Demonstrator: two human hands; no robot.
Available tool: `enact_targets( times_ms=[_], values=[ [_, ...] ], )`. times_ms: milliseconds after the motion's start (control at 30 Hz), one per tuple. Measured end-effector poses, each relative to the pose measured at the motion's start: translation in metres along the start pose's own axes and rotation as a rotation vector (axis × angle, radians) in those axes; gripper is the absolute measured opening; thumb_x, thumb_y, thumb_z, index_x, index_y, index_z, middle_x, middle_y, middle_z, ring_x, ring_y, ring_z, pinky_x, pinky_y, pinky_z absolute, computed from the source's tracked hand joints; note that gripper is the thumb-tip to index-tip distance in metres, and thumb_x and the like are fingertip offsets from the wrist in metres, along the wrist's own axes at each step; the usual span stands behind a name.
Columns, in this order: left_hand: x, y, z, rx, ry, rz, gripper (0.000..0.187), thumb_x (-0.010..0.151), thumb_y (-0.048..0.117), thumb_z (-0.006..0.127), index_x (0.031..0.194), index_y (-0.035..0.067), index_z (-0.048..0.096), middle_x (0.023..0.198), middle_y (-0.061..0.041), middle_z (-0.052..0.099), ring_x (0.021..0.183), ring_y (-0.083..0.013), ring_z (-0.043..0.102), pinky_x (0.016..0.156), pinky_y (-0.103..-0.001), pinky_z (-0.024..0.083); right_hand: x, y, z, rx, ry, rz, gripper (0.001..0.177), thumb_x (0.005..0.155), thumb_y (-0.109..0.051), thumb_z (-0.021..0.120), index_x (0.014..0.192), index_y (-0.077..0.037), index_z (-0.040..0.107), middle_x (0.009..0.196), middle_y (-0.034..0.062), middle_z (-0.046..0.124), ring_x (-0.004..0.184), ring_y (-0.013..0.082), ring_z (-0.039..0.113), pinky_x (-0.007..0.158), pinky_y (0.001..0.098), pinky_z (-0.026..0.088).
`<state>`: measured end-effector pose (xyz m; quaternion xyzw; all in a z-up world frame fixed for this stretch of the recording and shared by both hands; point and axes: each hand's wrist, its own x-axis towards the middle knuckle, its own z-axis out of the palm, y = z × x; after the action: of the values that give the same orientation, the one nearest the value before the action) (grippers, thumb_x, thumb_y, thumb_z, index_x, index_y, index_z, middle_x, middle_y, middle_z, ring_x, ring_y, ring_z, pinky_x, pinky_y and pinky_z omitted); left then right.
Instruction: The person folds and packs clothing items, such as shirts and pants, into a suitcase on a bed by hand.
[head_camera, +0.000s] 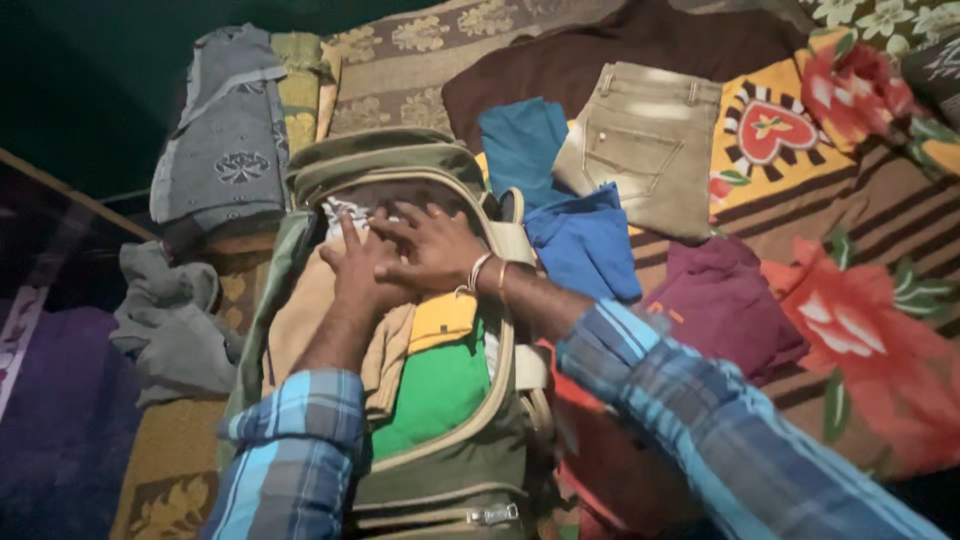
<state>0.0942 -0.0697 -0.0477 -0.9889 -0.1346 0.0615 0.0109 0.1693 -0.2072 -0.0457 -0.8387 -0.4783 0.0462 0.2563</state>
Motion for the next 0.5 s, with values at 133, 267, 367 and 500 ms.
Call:
enact_targets(
  times_ms=[133, 267, 367, 500],
  values=[
    [-0.009, 0.0, 0.004, -0.011, 0.157, 0.041, 0.089, 0.066, 0.061, 0.077, 0.146, 0.029, 0.054, 0.168, -0.006, 0.023, 0.153, -0.0492, 0.0, 0.103, -0.087, 0.013, -0.004, 0.016, 0.015, -0.006, 0.062, -0.054, 0.087, 0.081, -0.08, 0.056, 0.155, -0.038, 0.041, 0.167, 0.0139, 0.032, 0.143, 0.0563, 0.033, 0.105, 0.0797, 0.027],
    [-0.005, 0.005, 0.027, 0.116, 0.168, 0.03, 0.09, 0.068, 0.063, 0.076, 0.146, 0.026, 0.055, 0.168, -0.005, 0.025, 0.154, -0.0491, -0.001, 0.102, -0.088, 0.014, -0.002, 0.029, 0.032, 0.007, 0.114, -0.163, 0.093, 0.084, -0.083, 0.055, 0.161, -0.036, 0.036, 0.166, 0.0166, 0.029, 0.147, 0.0539, 0.033, 0.114, 0.0751, 0.027],
    [0.005, -0.001, 0.04, 0.109, 0.175, 0.048, 0.098, 0.062, 0.067, 0.077, 0.148, 0.026, 0.051, 0.166, -0.006, 0.025, 0.152, -0.0495, -0.001, 0.1, -0.088, 0.013, -0.003, 0.026, 0.026, 0.003, 0.002, -0.061, 0.091, 0.081, -0.081, 0.055, 0.159, -0.037, 0.035, 0.168, 0.0136, 0.028, 0.149, 0.0484, 0.031, 0.115, 0.0709, 0.026],
    [-0.006, -0.014, 0.042, -0.05, 0.454, 0.176, 0.1, 0.062, 0.076, 0.071, 0.15, 0.033, 0.049, 0.17, -0.004, 0.031, 0.156, -0.0497, 0.007, 0.108, -0.086, 0.014, -0.028, 0.027, 0.0, 0.216, 0.0, -0.324, 0.083, 0.096, -0.063, 0.064, 0.165, -0.025, 0.036, 0.169, 0.024, 0.024, 0.156, 0.0507, 0.015, 0.121, 0.0607, 0.016]
  ],
)
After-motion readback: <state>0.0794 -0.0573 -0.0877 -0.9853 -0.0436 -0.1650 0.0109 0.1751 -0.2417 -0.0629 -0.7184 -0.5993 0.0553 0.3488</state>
